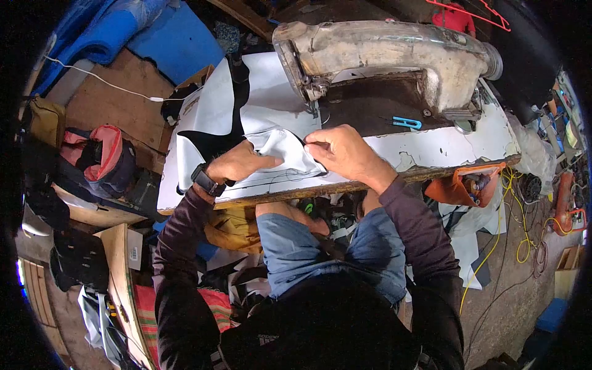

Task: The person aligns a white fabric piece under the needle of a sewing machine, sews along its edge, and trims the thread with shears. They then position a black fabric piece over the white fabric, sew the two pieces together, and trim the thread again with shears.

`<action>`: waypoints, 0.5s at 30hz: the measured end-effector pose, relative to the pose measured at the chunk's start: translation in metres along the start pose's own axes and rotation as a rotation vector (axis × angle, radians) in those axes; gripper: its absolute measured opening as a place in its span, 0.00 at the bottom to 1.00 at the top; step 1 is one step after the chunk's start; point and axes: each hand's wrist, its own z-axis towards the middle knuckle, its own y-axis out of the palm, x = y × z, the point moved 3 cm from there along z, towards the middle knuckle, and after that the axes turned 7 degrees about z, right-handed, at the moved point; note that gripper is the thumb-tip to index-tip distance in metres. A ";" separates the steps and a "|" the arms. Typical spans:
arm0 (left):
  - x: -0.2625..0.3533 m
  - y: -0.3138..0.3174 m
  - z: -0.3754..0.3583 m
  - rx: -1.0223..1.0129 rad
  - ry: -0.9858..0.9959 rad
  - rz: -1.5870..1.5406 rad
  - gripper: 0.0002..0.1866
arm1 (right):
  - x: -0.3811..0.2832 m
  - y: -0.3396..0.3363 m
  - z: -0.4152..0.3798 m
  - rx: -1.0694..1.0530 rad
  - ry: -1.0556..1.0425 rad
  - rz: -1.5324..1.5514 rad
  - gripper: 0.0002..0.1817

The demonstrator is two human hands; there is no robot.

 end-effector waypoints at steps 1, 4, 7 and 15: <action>0.011 -0.004 -0.006 -0.014 -0.027 0.009 0.31 | 0.000 0.001 0.000 0.005 -0.017 -0.016 0.13; 0.031 -0.012 -0.018 -0.035 -0.065 0.017 0.31 | 0.000 -0.001 -0.004 -0.052 0.053 -0.029 0.13; 0.019 -0.007 -0.011 -0.001 0.003 -0.021 0.29 | 0.008 -0.002 -0.010 -0.089 0.101 -0.025 0.12; 0.011 -0.010 0.000 0.095 0.174 -0.077 0.35 | 0.016 0.001 -0.018 -0.080 0.129 -0.049 0.10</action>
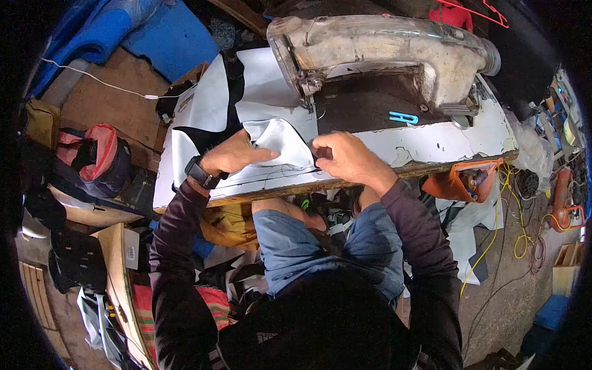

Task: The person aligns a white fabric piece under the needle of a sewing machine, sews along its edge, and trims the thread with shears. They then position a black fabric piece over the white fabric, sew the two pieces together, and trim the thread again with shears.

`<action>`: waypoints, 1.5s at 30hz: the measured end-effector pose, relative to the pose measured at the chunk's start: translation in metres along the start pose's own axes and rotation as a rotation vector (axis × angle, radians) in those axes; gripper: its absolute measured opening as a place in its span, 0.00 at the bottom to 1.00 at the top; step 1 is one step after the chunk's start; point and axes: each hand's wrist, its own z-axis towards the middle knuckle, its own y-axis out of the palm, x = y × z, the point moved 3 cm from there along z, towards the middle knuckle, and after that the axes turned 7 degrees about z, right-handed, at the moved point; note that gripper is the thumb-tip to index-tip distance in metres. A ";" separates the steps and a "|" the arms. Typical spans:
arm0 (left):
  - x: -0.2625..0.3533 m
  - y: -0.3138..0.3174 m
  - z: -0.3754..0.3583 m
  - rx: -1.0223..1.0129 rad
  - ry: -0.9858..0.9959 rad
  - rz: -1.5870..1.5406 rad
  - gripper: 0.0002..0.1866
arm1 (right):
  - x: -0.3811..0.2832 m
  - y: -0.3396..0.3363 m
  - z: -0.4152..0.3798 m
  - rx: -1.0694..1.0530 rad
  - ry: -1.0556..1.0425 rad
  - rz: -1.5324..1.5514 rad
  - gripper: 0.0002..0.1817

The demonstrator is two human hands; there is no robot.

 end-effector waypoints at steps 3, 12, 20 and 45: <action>0.001 -0.003 0.001 0.032 -0.008 0.020 0.39 | 0.003 0.000 0.000 0.008 0.022 0.019 0.10; -0.004 0.007 0.004 0.237 -0.103 0.232 0.36 | 0.003 0.003 0.004 0.005 -0.011 -0.044 0.09; 0.044 0.034 -0.025 0.493 0.711 0.867 0.26 | -0.017 -0.003 0.024 -0.170 0.135 -0.163 0.10; 0.032 0.067 -0.002 0.377 0.837 0.819 0.17 | -0.006 -0.002 0.003 -0.029 0.077 0.088 0.12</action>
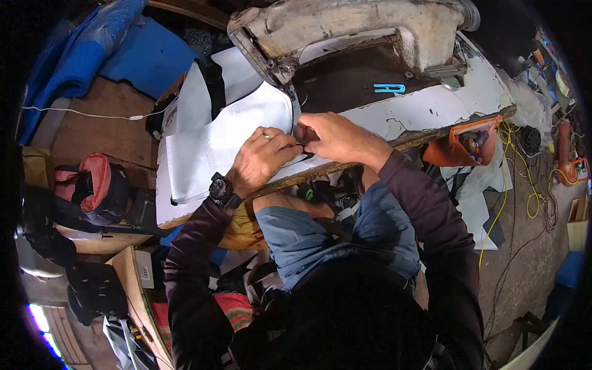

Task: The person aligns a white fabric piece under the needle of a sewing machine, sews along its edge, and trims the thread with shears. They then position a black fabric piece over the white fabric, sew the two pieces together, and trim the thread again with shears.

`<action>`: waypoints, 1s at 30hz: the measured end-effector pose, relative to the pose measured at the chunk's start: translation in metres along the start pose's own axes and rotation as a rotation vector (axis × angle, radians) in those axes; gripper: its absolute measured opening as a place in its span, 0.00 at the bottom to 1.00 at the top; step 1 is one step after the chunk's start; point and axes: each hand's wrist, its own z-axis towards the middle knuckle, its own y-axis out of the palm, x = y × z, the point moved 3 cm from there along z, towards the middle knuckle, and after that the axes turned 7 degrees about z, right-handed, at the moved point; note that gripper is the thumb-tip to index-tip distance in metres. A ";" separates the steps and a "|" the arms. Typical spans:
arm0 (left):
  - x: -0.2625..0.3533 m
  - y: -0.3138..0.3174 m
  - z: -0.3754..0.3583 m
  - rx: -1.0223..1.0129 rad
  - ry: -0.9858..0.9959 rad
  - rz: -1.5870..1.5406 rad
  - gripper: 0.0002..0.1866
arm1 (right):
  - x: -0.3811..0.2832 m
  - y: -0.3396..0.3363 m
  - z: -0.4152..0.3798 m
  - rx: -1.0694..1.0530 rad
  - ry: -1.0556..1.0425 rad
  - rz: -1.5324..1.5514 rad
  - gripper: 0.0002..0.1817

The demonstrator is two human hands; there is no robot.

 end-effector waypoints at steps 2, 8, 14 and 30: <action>-0.001 -0.001 0.004 0.031 0.018 0.025 0.17 | 0.005 0.002 -0.002 0.044 -0.056 -0.015 0.10; 0.005 -0.004 0.010 0.008 -0.016 0.030 0.16 | 0.004 -0.005 -0.017 0.023 -0.185 -0.099 0.07; 0.008 -0.005 0.009 0.035 -0.007 0.031 0.15 | 0.009 0.000 -0.027 0.041 -0.253 -0.200 0.08; 0.007 0.000 0.000 0.111 -0.098 -0.001 0.10 | 0.009 0.006 -0.025 0.113 -0.399 -0.352 0.14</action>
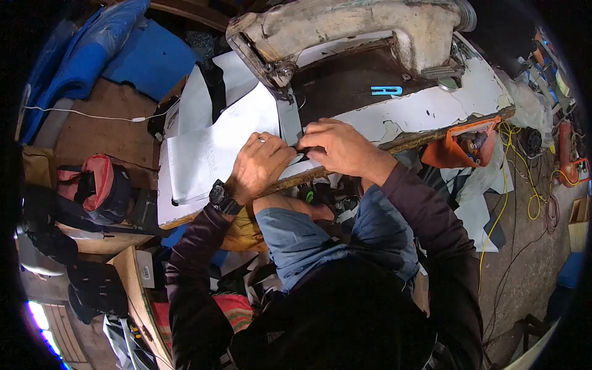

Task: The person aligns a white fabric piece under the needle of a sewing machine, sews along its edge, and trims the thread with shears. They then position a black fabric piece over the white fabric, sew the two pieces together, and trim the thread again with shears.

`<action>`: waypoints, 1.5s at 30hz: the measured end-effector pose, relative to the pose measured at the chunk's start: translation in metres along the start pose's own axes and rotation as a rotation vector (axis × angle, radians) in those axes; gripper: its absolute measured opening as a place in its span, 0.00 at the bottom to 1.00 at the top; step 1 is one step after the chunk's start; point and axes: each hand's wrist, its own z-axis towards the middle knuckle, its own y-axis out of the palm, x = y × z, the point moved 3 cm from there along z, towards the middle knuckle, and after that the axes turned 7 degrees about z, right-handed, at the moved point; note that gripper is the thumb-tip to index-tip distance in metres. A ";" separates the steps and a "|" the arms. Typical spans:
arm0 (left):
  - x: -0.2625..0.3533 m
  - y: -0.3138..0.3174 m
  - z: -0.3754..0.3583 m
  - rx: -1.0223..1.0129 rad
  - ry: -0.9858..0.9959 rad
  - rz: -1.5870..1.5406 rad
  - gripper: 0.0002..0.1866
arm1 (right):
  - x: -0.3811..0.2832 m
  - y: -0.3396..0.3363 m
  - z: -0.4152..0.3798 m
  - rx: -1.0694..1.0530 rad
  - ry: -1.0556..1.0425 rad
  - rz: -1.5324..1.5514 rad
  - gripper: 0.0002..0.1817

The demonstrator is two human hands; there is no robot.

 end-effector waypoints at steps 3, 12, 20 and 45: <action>-0.003 0.005 -0.004 0.045 -0.099 -0.096 0.08 | -0.002 0.002 -0.002 0.110 0.168 0.169 0.16; -0.011 0.010 -0.003 0.019 -0.243 -0.272 0.07 | -0.013 0.009 0.006 0.141 -0.124 -0.147 0.16; -0.007 0.008 -0.010 0.056 -0.336 -0.300 0.06 | -0.011 0.009 0.011 0.178 -0.182 -0.161 0.13; 0.015 0.005 -0.005 0.018 -0.110 0.065 0.09 | -0.015 0.003 -0.006 0.146 -0.066 -0.187 0.08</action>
